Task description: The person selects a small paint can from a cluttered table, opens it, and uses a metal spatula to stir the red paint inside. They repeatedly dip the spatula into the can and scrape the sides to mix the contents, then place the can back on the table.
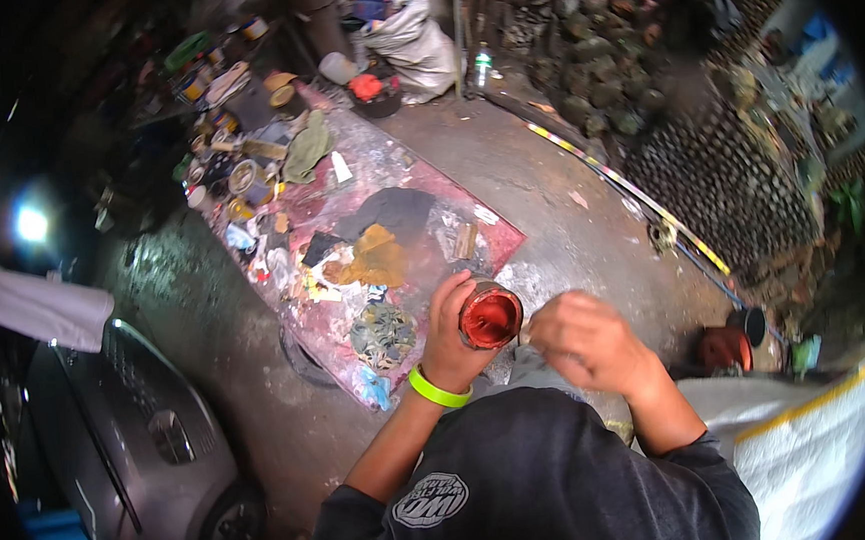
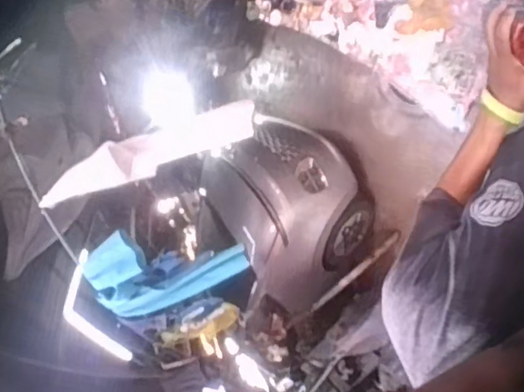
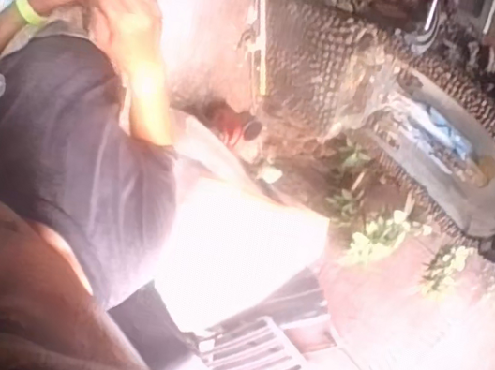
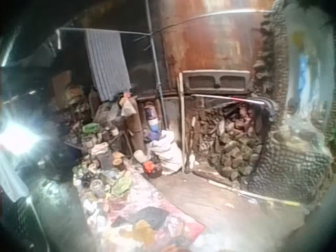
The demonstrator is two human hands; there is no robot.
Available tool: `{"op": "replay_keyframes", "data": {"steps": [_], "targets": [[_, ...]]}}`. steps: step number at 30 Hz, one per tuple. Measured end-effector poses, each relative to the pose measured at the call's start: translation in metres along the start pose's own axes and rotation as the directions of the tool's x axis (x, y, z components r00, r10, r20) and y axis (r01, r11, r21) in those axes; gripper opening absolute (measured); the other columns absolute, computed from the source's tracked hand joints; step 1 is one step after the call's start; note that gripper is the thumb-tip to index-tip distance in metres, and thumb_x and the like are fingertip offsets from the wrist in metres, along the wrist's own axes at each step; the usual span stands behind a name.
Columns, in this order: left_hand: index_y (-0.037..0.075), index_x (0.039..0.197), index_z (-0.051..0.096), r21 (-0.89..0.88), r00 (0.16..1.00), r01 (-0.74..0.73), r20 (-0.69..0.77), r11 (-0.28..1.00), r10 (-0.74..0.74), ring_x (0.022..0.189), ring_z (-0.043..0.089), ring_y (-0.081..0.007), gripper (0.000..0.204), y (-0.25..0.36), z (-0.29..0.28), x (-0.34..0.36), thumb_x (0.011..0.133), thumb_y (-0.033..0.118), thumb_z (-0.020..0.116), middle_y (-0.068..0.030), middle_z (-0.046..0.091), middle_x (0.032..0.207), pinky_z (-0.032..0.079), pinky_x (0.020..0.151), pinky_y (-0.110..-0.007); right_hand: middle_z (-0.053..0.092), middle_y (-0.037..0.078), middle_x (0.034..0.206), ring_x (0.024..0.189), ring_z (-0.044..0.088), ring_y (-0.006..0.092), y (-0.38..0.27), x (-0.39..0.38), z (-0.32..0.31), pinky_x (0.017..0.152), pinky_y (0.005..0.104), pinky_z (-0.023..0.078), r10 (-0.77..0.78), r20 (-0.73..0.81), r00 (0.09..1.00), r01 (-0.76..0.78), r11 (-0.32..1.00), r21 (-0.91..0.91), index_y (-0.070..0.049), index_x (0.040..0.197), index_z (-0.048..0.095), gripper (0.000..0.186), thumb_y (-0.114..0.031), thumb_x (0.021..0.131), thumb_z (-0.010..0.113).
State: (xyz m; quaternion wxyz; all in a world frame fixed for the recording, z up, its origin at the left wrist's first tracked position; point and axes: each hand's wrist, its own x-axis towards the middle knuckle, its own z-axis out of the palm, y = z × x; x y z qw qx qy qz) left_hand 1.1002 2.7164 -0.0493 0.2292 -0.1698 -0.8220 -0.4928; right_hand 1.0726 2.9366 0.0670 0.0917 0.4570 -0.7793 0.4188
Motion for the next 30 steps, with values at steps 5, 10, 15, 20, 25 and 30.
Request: {"op": "replay_keyframes", "data": {"steps": [5, 10, 15, 20, 25, 30], "targets": [[0.007, 0.145, 0.043, 0.086, 0.987, 0.109, -0.125, 0.99, -0.098, 0.135, 0.05, -0.0413, 0.097, 0.015, 0.017, 0.018, 0.062, 0.006, 0.093, -0.0211, 0.051, 0.144, 0.045, 0.112, -0.048, 0.069, 0.011, 0.107, 0.093, 0.069, 0.0311, 0.03, 0.022, -0.02, 0.082, 0.0406, 0.057, -0.167, 0.095, 0.981, 0.152, 0.977, 0.149, -0.003, 0.107, 0.071, 0.037, 0.0, 0.071, 0.074], [0.006, 0.144, 0.044, 0.167, 0.963, 0.179, -0.232, 0.97, -0.138, 0.134, 0.051, -0.0415, 0.096, 0.023, 0.039, 0.03, 0.062, 0.006, 0.094, -0.0228, 0.049, 0.146, 0.046, 0.111, -0.048, 0.07, 0.012, 0.108, 0.094, 0.069, 0.0306, 0.064, 0.039, -0.034, 0.083, 0.0408, 0.057, -0.221, 0.035, 0.975, 0.215, 0.967, 0.133, -0.003, 0.108, 0.071, 0.035, -0.002, 0.073, 0.074], [0.005, 0.145, 0.044, 0.234, 0.951, 0.192, -0.285, 0.953, -0.122, 0.132, 0.052, -0.0416, 0.096, 0.029, 0.046, 0.031, 0.064, 0.008, 0.094, -0.0234, 0.049, 0.146, 0.046, 0.11, -0.048, 0.07, 0.014, 0.107, 0.097, 0.069, 0.0325, 0.082, 0.042, -0.051, 0.086, 0.0413, 0.056, -0.248, 0.161, 0.955, 0.21, 0.952, 0.222, -0.002, 0.109, 0.07, 0.034, 0.0, 0.074, 0.072], [0.003, 0.142, 0.046, 0.201, 0.916, 0.242, -0.371, 0.949, -0.155, 0.135, 0.05, -0.0415, 0.088, 0.03, 0.037, 0.019, 0.066, 0.008, 0.091, -0.0216, 0.051, 0.144, 0.039, 0.116, -0.05, 0.071, 0.013, 0.109, 0.098, 0.069, 0.0319, 0.07, 0.051, -0.045, 0.087, 0.0418, 0.056, -0.324, 0.227, 0.918, 0.256, 0.924, 0.285, -0.001, 0.108, 0.07, 0.03, 0.001, 0.078, 0.072], [0.002, 0.14, 0.049, 0.211, 0.872, 0.337, -0.437, 0.918, -0.219, 0.133, 0.051, -0.0417, 0.086, 0.04, 0.03, 0.017, 0.066, 0.007, 0.091, -0.0217, 0.052, 0.141, 0.042, 0.114, -0.049, 0.07, 0.015, 0.103, 0.094, 0.07, 0.0328, 0.063, 0.067, -0.026, 0.085, 0.0394, 0.056, -0.285, 0.098, 0.954, 0.269, 0.951, 0.15, 0.0, 0.107, 0.066, 0.026, 0.002, 0.082, 0.072], [0.002, 0.142, 0.048, 0.249, 0.853, 0.406, -0.45, 0.879, -0.267, 0.132, 0.052, -0.0405, 0.087, 0.034, 0.021, 0.005, 0.066, 0.006, 0.09, -0.0206, 0.052, 0.14, 0.045, 0.111, -0.047, 0.069, 0.011, 0.098, 0.083, 0.068, 0.018, 0.068, 0.047, 0.028, 0.078, 0.0315, 0.055, 0.38, 0.075, 0.922, -0.347, 0.724, 0.596, 0.002, 0.112, 0.061, 0.014, -0.005, 0.1, 0.061]]}}
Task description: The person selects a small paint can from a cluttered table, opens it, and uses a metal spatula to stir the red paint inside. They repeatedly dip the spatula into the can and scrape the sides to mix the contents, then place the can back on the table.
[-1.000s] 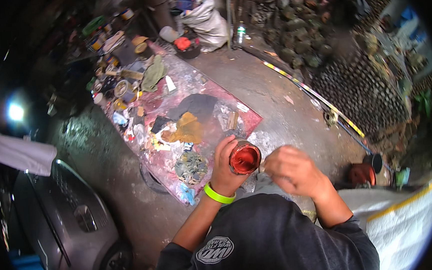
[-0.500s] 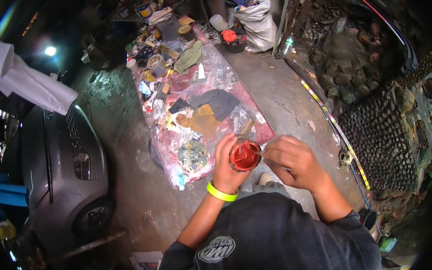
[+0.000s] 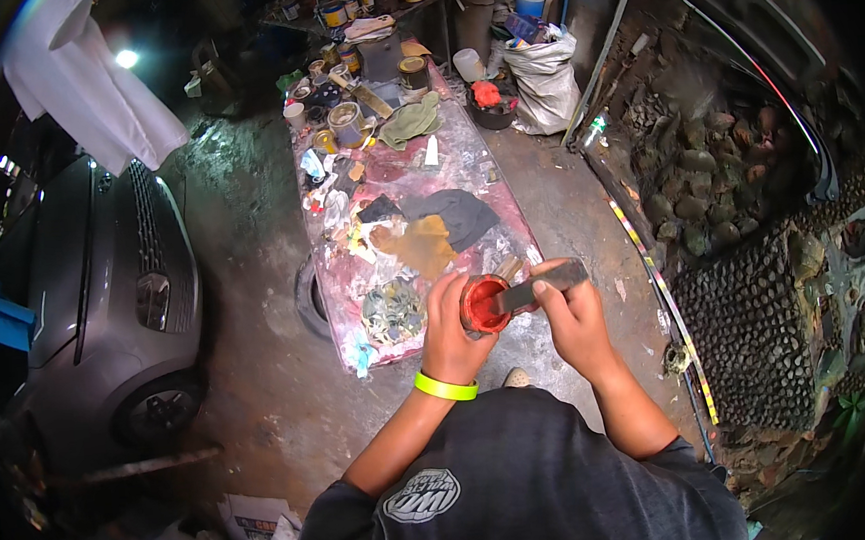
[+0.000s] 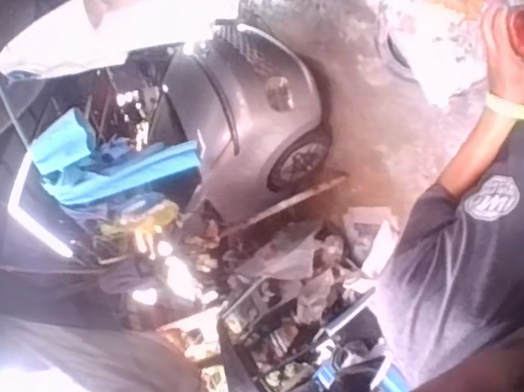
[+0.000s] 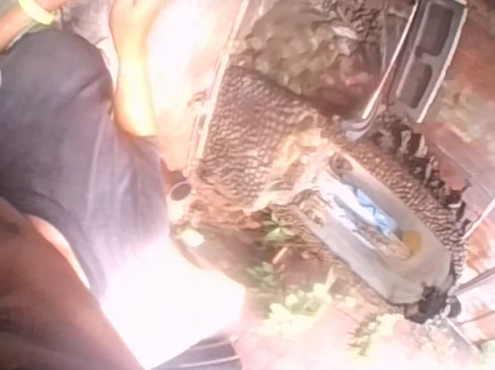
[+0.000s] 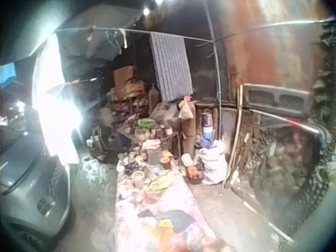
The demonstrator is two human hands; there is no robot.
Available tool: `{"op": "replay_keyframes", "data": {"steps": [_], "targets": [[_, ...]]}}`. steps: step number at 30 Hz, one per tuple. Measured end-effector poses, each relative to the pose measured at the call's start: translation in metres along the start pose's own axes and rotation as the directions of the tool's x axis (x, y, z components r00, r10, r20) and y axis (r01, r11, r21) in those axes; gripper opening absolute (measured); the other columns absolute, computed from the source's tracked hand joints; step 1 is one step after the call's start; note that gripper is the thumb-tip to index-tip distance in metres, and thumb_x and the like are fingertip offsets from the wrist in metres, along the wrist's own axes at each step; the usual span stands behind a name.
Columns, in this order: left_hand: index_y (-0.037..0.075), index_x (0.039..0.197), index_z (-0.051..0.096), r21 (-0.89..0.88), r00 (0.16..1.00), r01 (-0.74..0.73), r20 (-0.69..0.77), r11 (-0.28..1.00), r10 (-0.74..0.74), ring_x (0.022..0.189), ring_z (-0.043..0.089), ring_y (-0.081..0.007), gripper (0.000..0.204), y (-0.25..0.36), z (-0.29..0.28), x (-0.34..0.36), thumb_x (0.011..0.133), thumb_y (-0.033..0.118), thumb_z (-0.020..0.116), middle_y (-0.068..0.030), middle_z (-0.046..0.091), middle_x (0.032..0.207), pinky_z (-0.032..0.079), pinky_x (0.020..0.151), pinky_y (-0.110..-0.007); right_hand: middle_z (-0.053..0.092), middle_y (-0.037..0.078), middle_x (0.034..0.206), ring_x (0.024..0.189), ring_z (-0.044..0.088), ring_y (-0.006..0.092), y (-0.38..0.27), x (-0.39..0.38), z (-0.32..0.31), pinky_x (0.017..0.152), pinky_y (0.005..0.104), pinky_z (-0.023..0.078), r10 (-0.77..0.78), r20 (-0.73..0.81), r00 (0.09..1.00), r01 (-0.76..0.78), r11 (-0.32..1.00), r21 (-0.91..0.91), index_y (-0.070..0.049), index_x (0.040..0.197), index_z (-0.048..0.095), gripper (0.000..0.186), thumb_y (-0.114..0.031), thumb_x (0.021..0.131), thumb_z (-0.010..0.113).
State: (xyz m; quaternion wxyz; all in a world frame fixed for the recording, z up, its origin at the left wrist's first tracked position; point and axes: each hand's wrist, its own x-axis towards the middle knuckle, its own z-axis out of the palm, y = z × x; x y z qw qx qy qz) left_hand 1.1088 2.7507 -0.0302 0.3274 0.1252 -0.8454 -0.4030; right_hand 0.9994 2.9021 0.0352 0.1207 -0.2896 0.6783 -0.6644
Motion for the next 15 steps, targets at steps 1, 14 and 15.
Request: {"op": "replay_keyframes", "data": {"steps": [1, 14, 15], "targets": [[0.002, 0.142, 0.047, 0.003, 1.0, 0.017, 0.022, 1.0, -0.017, 0.132, 0.053, -0.0396, 0.087, -0.005, -0.003, 0.0, 0.066, 0.005, 0.09, -0.0205, 0.052, 0.14, 0.046, 0.11, -0.046, 0.068, 0.01, 0.097, 0.081, 0.067, 0.0147, 0.009, 0.002, 0.007, 0.076, 0.0298, 0.054, 0.118, -0.022, 0.993, -0.112, 0.976, 0.187, 0.002, 0.113, 0.06, 0.013, -0.007, 0.103, 0.059], [0.002, 0.148, 0.04, -0.49, 0.848, 0.474, 0.476, 0.732, -0.231, 0.132, 0.054, -0.0228, 0.088, -0.014, -0.038, -0.017, 0.073, 0.008, 0.088, -0.0129, 0.055, 0.139, 0.042, 0.114, -0.039, 0.062, -0.004, 0.088, 0.072, 0.056, 0.0045, -0.003, 0.085, 0.018, 0.059, 0.0226, 0.044, 0.151, 0.158, 0.976, -0.172, 0.977, 0.127, -0.01, 0.109, 0.065, 0.027, -0.035, 0.108, 0.055], [0.002, 0.148, 0.04, -0.518, 0.828, 0.514, 0.507, 0.684, -0.239, 0.133, 0.054, -0.0218, 0.089, -0.011, -0.041, -0.018, 0.073, 0.007, 0.087, -0.0123, 0.055, 0.14, 0.042, 0.114, -0.038, 0.062, -0.004, 0.087, 0.072, 0.055, 0.0045, -0.005, 0.092, 0.025, 0.059, 0.0227, 0.044, 0.156, 0.212, 0.965, -0.185, 0.975, 0.122, -0.01, 0.109, 0.065, 0.027, -0.035, 0.108, 0.054]]}}
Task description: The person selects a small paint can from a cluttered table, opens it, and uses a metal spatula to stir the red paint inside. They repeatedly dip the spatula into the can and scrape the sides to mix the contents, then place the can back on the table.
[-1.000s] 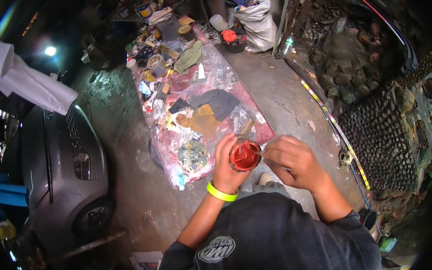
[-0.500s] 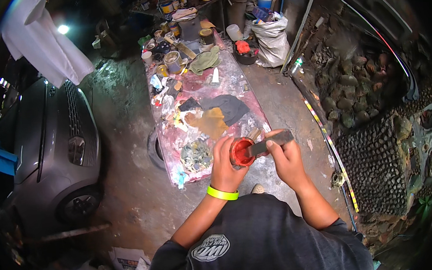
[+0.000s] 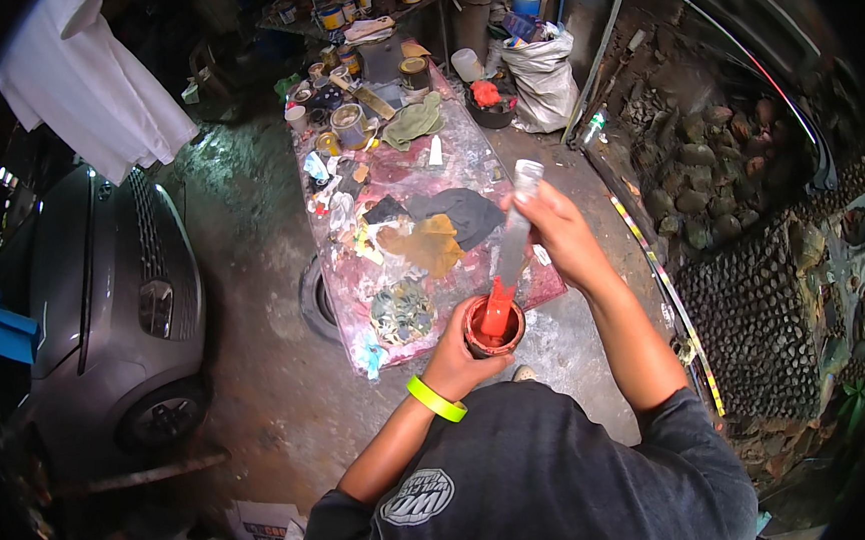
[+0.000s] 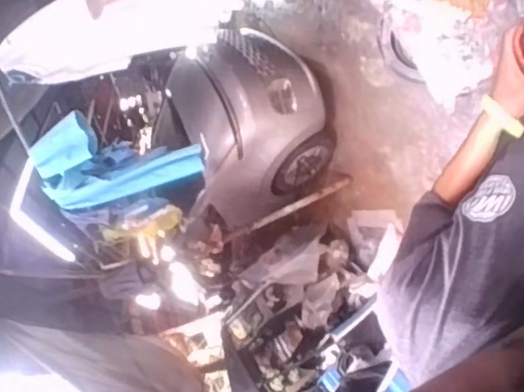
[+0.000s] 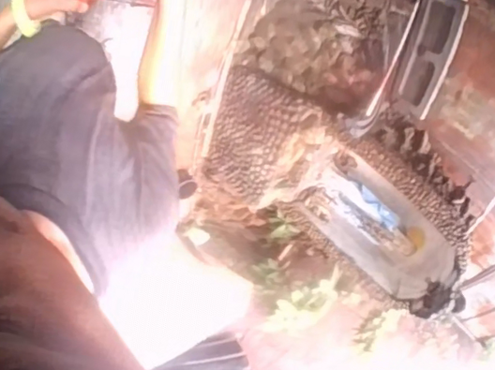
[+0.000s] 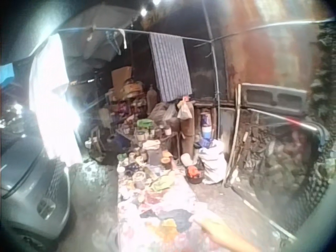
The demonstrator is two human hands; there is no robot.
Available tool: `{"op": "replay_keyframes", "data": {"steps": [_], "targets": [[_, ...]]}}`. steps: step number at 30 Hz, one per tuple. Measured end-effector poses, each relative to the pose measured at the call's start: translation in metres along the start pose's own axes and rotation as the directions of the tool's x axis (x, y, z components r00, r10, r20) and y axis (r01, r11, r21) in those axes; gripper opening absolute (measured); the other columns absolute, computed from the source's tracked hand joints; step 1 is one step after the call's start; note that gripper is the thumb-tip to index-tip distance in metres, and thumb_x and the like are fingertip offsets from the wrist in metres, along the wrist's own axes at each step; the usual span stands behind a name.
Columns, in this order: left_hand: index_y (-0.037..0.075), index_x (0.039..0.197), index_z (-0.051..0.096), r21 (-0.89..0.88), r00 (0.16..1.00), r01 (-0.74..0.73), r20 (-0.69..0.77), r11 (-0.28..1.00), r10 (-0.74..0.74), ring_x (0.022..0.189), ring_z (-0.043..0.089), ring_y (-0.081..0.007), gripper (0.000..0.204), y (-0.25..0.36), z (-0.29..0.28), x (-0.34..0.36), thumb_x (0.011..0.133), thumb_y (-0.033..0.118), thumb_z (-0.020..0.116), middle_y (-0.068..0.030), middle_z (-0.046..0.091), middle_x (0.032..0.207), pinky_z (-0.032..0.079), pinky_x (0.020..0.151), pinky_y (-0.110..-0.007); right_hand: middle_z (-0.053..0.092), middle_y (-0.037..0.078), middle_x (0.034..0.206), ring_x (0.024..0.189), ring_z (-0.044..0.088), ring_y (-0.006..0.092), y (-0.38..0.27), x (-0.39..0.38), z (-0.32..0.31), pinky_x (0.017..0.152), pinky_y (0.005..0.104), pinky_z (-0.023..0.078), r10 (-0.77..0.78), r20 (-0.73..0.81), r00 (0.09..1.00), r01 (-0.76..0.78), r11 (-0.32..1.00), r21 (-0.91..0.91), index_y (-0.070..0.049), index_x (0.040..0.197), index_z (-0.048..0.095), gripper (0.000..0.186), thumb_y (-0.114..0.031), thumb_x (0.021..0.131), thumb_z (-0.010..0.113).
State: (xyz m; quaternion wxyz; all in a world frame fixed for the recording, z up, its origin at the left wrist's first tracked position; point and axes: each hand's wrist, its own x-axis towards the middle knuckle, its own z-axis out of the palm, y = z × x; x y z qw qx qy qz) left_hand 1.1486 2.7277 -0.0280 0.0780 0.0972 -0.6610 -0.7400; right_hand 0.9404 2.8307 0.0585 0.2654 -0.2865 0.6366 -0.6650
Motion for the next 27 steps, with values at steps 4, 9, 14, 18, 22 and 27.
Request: {"op": "replay_keyframes", "data": {"steps": [4, 9, 14, 18, 22, 27], "targets": [[0.003, 0.15, 0.037, -0.113, 0.999, -0.003, 0.036, 0.994, 0.007, 0.132, 0.054, -0.019, 0.091, 0.023, -0.006, -0.004, 0.074, 0.005, 0.087, -0.0099, 0.055, 0.14, 0.042, 0.114, -0.037, 0.061, -0.003, 0.084, 0.068, 0.054, 0.0048, -0.028, 0.026, 0.026, 0.059, 0.0227, 0.043, -0.037, 0.167, 0.985, 0.049, 0.996, -0.07, -0.009, 0.107, 0.066, 0.033, -0.039, 0.109, 0.052], [0.002, 0.15, 0.036, -0.09, 0.998, -0.05, -0.03, 0.995, 0.047, 0.131, 0.055, -0.0188, 0.093, 0.052, -0.026, -0.003, 0.073, 0.005, 0.088, -0.01, 0.055, 0.139, 0.042, 0.114, -0.036, 0.061, -0.002, 0.084, 0.066, 0.053, 0.0045, -0.087, 0.038, 0.059, 0.059, 0.0221, 0.042, -0.169, 0.333, 0.928, 0.203, 0.977, -0.07, -0.008, 0.104, 0.067, 0.036, -0.04, 0.109, 0.051], [0.003, 0.15, 0.037, -0.009, 0.99, -0.095, -0.109, 0.995, 0.093, 0.13, 0.056, -0.0185, 0.093, 0.057, -0.038, -0.007, 0.071, -0.005, 0.085, -0.0084, 0.056, 0.139, 0.046, 0.111, -0.037, 0.06, -0.004, 0.079, 0.064, 0.052, 0.0035, -0.111, 0.055, 0.084, 0.058, 0.0215, 0.041, -0.227, 0.419, 0.879, 0.274, 0.96, -0.054, -0.008, 0.103, 0.067, 0.036, -0.039, 0.109, 0.051], [0.003, 0.15, 0.036, -0.021, 0.98, -0.12, -0.165, 0.993, 0.115, 0.13, 0.056, -0.0183, 0.093, 0.058, -0.039, -0.021, 0.072, -0.004, 0.086, -0.0086, 0.056, 0.139, 0.046, 0.112, -0.037, 0.058, -0.005, 0.078, 0.064, 0.05, 0.0033, -0.098, 0.069, 0.11, 0.057, 0.0219, 0.04, -0.174, 0.498, 0.849, 0.227, 0.973, -0.048, -0.008, 0.101, 0.066, 0.035, -0.039, 0.109, 0.051], [0.003, 0.151, 0.035, -0.045, 0.955, -0.131, -0.274, 0.99, 0.114, 0.131, 0.055, -0.0181, 0.095, 0.047, -0.05, -0.045, 0.072, -0.003, 0.086, -0.0083, 0.055, 0.14, 0.045, 0.112, -0.037, 0.057, -0.005, 0.08, 0.067, 0.049, 0.0038, -0.087, 0.072, 0.151, 0.057, 0.0228, 0.039, -0.172, 0.614, 0.771, 0.219, 0.976, -0.001, -0.009, 0.101, 0.064, 0.035, -0.04, 0.109, 0.051], [0.002, 0.152, 0.034, -0.022, 0.886, -0.152, -0.447, 0.988, 0.127, 0.134, 0.053, -0.019, 0.095, 0.04, -0.062, -0.088, 0.074, 0.003, 0.087, -0.0097, 0.054, 0.142, 0.042, 0.115, -0.037, 0.062, -0.002, 0.08, 0.061, 0.051, 0.0043, -0.066, 0.069, 0.213, 0.054, 0.0218, 0.04, -0.149, 0.734, 0.663, 0.121, 0.988, 0.091, -0.008, 0.102, 0.065, 0.037, -0.041, 0.11, 0.05]]}}
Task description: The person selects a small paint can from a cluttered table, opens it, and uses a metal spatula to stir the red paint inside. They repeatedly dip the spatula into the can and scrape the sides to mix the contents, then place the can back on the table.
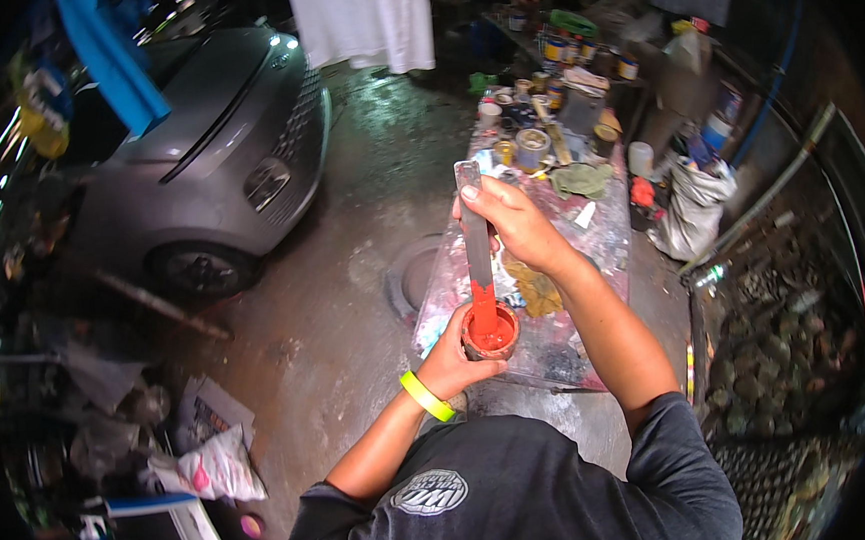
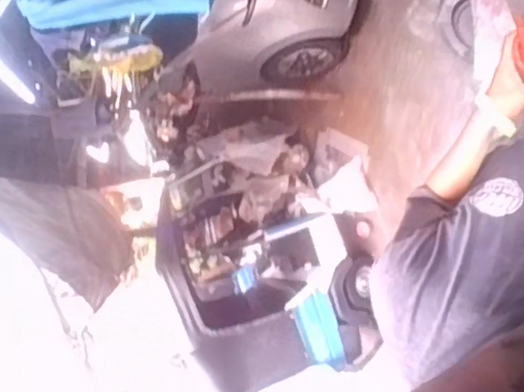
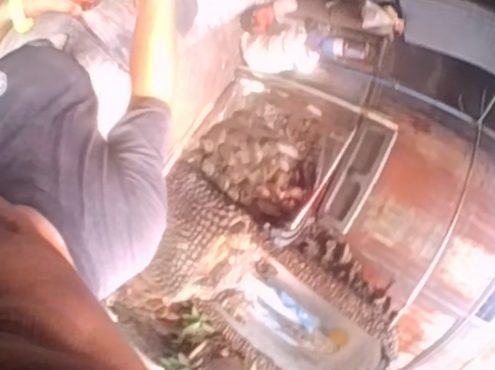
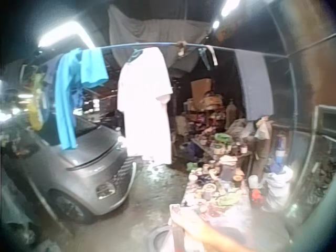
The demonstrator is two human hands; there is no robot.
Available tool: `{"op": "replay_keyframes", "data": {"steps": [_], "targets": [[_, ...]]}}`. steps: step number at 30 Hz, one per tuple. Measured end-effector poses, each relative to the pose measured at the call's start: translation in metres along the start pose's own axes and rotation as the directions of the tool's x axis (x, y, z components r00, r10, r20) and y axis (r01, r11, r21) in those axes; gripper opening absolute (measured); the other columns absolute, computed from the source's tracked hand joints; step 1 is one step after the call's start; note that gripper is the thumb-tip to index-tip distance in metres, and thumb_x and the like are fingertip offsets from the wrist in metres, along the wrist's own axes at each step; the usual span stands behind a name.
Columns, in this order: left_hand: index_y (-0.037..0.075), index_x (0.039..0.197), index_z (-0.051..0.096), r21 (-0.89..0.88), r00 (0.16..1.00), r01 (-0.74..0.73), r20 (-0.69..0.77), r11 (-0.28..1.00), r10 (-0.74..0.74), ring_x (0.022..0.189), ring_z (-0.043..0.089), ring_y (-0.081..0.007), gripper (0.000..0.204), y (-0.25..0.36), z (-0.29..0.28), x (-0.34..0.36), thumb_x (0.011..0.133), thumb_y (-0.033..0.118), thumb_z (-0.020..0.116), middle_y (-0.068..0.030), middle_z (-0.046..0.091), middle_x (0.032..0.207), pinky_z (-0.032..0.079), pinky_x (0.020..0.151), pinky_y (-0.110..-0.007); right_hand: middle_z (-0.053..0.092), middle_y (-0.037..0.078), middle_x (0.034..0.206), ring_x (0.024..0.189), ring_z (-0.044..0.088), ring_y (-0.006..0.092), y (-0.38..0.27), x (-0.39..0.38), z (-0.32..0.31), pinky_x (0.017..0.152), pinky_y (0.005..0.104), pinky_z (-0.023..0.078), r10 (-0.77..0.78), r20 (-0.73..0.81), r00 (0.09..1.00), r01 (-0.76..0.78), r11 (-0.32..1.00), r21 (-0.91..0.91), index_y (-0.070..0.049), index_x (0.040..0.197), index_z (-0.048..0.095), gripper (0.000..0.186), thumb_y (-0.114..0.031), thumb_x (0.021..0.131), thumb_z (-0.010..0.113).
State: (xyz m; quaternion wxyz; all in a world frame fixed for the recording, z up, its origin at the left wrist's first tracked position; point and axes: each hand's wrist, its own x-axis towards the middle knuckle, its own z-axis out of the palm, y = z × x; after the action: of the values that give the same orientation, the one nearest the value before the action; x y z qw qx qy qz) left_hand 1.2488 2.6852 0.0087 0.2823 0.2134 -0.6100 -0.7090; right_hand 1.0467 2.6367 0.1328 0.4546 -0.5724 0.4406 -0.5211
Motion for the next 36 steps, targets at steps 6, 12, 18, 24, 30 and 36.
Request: {"op": "replay_keyframes", "data": {"steps": [6, 12, 18, 24, 30, 36], "targets": [[0.004, 0.154, 0.033, 0.08, 0.983, -0.006, -0.184, 0.997, 0.02, 0.133, 0.054, -0.0181, 0.099, -0.001, -0.019, -0.032, 0.072, -0.001, 0.088, -0.0086, 0.055, 0.142, 0.043, 0.115, -0.038, 0.062, -0.001, 0.077, 0.059, 0.052, 0.0042, 0.02, 0.03, 0.036, 0.052, 0.0216, 0.039, 0.023, 0.116, 0.993, -0.03, 0.998, 0.06, -0.01, 0.099, 0.064, 0.034, -0.04, 0.109, 0.051], [0.003, 0.154, 0.033, 0.08, 0.969, 0.009, -0.247, 0.997, 0.011, 0.133, 0.054, -0.018, 0.099, -0.008, -0.02, -0.043, 0.072, 0.0, 0.088, -0.0084, 0.055, 0.142, 0.043, 0.115, -0.038, 0.062, -0.001, 0.076, 0.057, 0.051, 0.0045, 0.038, 0.038, 0.048, 0.05, 0.0217, 0.039, 0.05, 0.167, 0.985, -0.064, 0.995, 0.08, -0.009, 0.099, 0.064, 0.034, -0.039, 0.109, 0.051], [0.004, 0.154, 0.033, 0.051, 0.971, 0.022, -0.24, 0.998, -0.009, 0.134, 0.053, -0.0182, 0.1, -0.007, -0.014, -0.037, 0.071, 0.001, 0.09, -0.0083, 0.055, 0.143, 0.042, 0.115, -0.038, 0.058, -0.002, 0.073, 0.056, 0.05, 0.0053, 0.047, 0.037, 0.039, 0.049, 0.0223, 0.038, 0.096, 0.129, 0.987, -0.11, 0.988, 0.108, -0.008, 0.098, 0.063, 0.032, -0.037, 0.108, 0.052], [0.003, 0.153, 0.034, 0.003, 0.987, 0.072, -0.146, 0.997, -0.071, 0.134, 0.052, -0.0182, 0.1, -0.01, -0.005, -0.03, 0.071, 0.001, 0.091, -0.0083, 0.054, 0.144, 0.041, 0.116, -0.038, 0.057, -0.002, 0.074, 0.057, 0.051, 0.0065, 0.06, 0.021, 0.023, 0.048, 0.024, 0.037, 0.129, 0.082, 0.988, -0.144, 0.964, 0.222, -0.008, 0.098, 0.064, 0.031, -0.036, 0.107, 0.054], [0.003, 0.153, 0.034, 0.031, 0.992, 0.122, -0.035, 0.992, -0.121, 0.134, 0.052, -0.0175, 0.098, -0.042, 0.003, -0.038, 0.072, 0.001, 0.09, -0.0082, 0.054, 0.143, 0.041, 0.115, -0.037, 0.06, -0.004, 0.08, 0.061, 0.05, 0.0043, 0.073, -0.017, 0.015, 0.053, 0.0228, 0.038, 0.163, 0.034, 0.986, -0.166, 0.983, 0.082, -0.01, 0.1, 0.066, 0.033, -0.038, 0.108, 0.052], [0.003, 0.154, 0.032, -0.034, 0.98, 0.198, 0.008, 0.98, -0.198, 0.132, 0.054, -0.0177, 0.098, -0.053, 0.009, -0.043, 0.074, 0.0, 0.089, -0.0086, 0.055, 0.143, 0.042, 0.115, -0.037, 0.06, -0.004, 0.081, 0.061, 0.049, 0.0047, 0.081, -0.038, 0.013, 0.054, 0.0229, 0.039, 0.208, 0.027, 0.978, -0.209, 0.977, 0.033, -0.01, 0.099, 0.067, 0.033, -0.037, 0.108, 0.051]]}}
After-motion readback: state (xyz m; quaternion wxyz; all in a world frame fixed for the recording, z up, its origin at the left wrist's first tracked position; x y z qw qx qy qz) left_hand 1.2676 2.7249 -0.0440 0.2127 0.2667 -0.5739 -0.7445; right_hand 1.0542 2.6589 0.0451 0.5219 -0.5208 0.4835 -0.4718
